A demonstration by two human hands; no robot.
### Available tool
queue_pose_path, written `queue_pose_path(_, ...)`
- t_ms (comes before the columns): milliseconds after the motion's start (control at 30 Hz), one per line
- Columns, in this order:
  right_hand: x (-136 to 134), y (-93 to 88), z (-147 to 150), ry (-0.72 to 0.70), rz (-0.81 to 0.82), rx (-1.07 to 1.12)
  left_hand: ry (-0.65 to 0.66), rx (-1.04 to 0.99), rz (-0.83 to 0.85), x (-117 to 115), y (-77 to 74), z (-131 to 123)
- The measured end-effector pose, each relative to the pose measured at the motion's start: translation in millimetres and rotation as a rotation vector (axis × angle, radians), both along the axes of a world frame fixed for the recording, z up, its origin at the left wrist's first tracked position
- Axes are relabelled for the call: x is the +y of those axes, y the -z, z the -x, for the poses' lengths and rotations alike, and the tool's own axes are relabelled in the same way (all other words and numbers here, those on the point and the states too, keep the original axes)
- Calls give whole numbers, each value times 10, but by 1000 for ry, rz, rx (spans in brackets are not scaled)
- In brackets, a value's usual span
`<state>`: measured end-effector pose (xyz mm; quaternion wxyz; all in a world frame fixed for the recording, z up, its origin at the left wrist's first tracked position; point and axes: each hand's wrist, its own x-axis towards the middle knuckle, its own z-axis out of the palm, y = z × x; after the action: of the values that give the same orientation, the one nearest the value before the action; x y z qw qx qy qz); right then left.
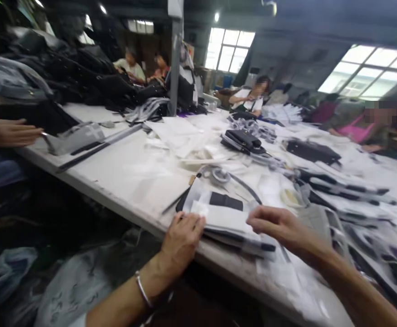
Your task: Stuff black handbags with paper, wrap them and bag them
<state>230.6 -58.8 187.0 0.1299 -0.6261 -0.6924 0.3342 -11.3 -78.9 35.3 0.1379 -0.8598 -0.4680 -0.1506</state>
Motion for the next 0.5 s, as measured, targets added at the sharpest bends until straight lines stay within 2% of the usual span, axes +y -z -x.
queue_pose_path(67,84,99,55,-127,131,95,7,-180,69,3,32,13)
queue_pose_path(167,409,186,371,-350,202,129,1,-200,67,-36,24,56)
queue_pose_path(333,780,306,748,-603,214,5,-7,-191,57,-63,12,43)
queue_pose_path(500,1021,430,922,-749,204,-202,-23,-201,77,-58,2,23)
